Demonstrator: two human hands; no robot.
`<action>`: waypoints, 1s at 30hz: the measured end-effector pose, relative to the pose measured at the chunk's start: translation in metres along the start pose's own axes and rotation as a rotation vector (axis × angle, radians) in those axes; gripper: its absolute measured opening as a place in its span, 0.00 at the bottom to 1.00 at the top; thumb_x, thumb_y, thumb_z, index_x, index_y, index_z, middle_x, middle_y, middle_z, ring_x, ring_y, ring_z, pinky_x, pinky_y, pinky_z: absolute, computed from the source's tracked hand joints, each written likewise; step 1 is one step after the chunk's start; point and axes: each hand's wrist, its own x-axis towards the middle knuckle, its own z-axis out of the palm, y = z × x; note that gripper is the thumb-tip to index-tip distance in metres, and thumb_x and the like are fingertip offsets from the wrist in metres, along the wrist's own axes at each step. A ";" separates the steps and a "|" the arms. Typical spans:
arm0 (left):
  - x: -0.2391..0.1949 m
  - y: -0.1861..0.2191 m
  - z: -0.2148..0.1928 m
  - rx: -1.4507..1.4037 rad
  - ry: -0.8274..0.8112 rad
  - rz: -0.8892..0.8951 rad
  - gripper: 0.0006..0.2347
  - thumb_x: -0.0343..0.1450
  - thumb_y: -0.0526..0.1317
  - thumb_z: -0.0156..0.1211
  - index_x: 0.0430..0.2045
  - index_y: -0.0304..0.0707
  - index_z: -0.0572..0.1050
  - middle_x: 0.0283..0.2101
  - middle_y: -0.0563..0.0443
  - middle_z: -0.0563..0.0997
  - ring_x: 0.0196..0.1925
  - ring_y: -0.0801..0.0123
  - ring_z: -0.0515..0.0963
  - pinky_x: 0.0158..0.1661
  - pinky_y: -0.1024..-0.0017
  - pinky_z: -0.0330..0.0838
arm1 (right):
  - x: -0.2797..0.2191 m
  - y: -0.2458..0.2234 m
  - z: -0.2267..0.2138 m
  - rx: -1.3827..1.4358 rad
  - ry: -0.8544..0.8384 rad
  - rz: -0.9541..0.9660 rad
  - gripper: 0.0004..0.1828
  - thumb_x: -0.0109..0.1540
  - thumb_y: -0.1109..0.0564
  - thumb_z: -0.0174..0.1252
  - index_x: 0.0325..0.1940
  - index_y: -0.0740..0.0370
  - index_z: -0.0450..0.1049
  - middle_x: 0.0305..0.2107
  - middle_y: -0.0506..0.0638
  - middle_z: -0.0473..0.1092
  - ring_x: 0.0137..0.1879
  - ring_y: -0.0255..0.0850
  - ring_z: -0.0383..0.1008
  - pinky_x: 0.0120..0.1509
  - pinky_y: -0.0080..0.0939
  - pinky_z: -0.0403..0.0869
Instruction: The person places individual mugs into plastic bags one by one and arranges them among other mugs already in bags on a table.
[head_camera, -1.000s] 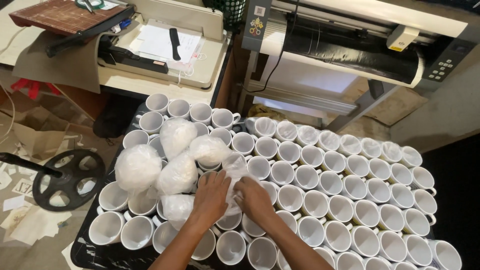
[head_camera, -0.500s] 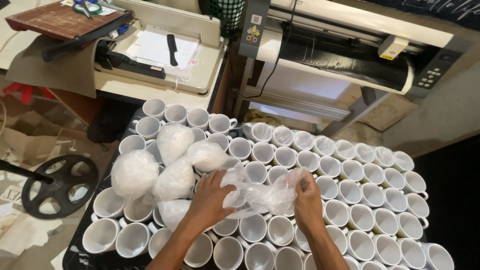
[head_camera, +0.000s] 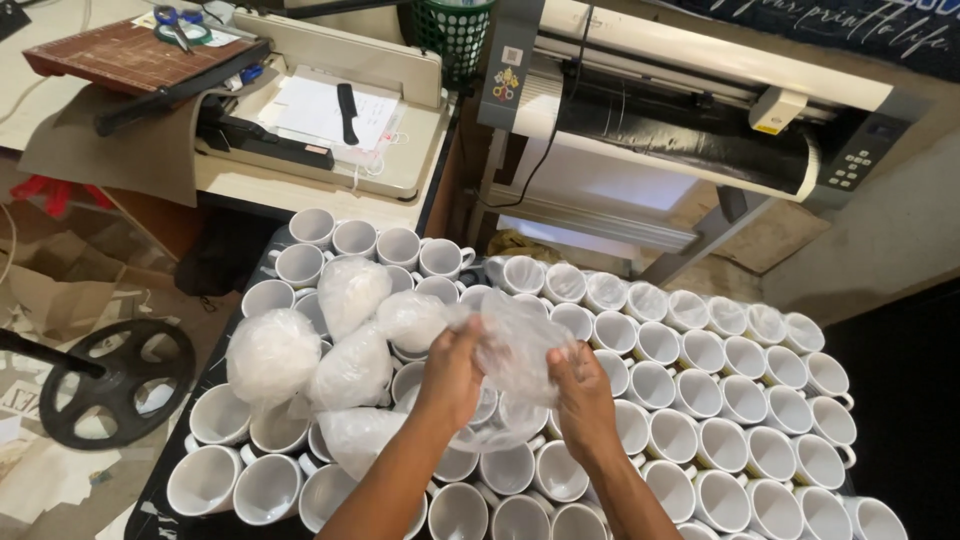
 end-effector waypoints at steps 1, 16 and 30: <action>0.010 -0.005 -0.012 -0.001 -0.002 0.004 0.13 0.75 0.43 0.61 0.43 0.30 0.73 0.40 0.44 0.81 0.38 0.62 0.82 0.42 0.64 0.79 | 0.003 -0.001 -0.001 -0.001 -0.003 -0.003 0.13 0.67 0.48 0.55 0.46 0.61 0.72 0.32 0.39 0.69 0.37 0.27 0.65 0.42 0.31 0.68; -0.015 0.035 0.023 0.263 0.088 -0.009 0.24 0.69 0.51 0.63 0.53 0.33 0.71 0.47 0.47 0.80 0.48 0.67 0.79 0.51 0.67 0.73 | 0.041 0.013 -0.021 0.265 -0.010 -0.039 0.14 0.71 0.48 0.48 0.43 0.61 0.69 0.27 0.48 0.69 0.34 0.37 0.72 0.45 0.39 0.74; -0.031 0.047 0.050 1.527 -0.018 0.871 0.10 0.62 0.22 0.55 0.32 0.32 0.77 0.52 0.37 0.77 0.50 0.43 0.80 0.47 0.54 0.74 | 0.037 0.032 -0.033 -0.071 0.033 -0.145 0.13 0.73 0.50 0.52 0.46 0.64 0.70 0.31 0.46 0.66 0.35 0.35 0.65 0.41 0.39 0.69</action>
